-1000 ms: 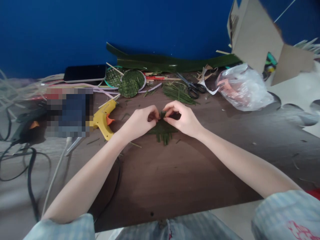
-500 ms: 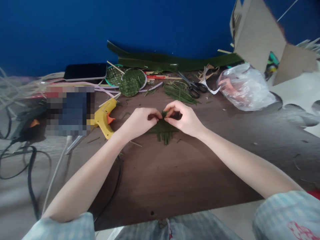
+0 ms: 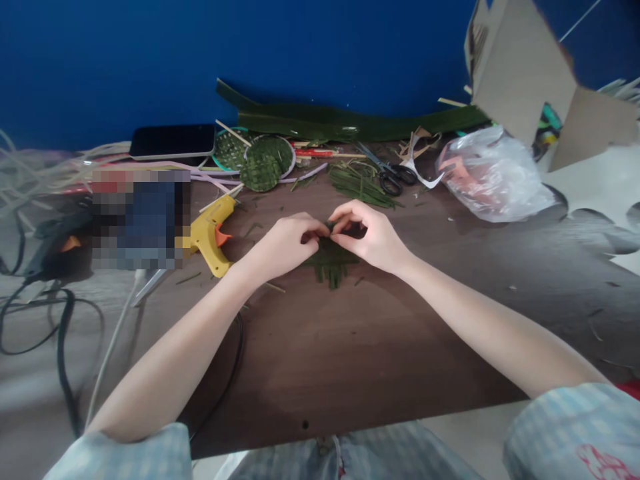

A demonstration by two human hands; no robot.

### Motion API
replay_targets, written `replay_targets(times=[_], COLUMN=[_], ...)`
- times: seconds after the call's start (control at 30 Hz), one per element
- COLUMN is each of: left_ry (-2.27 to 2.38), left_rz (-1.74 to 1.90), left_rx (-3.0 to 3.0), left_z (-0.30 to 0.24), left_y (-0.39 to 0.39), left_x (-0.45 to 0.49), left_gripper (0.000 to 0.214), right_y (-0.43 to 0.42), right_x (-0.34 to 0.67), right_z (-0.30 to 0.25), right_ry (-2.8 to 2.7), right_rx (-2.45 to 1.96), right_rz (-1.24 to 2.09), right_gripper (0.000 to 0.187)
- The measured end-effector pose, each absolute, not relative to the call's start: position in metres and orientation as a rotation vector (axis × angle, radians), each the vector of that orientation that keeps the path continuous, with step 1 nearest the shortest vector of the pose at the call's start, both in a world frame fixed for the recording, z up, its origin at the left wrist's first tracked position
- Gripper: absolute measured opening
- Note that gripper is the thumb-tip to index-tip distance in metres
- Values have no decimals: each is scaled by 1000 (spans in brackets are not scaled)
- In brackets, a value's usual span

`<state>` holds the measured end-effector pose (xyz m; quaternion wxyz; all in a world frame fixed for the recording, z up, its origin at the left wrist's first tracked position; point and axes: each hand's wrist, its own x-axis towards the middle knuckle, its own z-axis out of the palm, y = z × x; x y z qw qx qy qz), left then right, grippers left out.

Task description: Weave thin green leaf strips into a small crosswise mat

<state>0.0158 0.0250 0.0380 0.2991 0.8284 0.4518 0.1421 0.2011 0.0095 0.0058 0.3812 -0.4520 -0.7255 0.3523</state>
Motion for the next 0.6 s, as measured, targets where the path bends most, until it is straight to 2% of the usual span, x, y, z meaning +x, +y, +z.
replay_targets(times=[0.13,0.33,0.47,0.6], left_ry=[1174,1194,1216,1247], left_rz=[359,385,417,409], left_rx=[2228,2206,2136,2156], left_z=[36,35,31,28], left_y=[26,25,24,23], left_x=[15,16,17,19], left_gripper=[31,27,17,25], right_y=[10,14,14,14], right_x=[200,200,201,203], right_z=[8,2,2,5], right_ry=[-1779,-1741,-1848,-1904], right_rx=[-1201,-1317,-1323,-1343], right_rz=[870,768,773,784], right_gripper=[7,6,15,18])
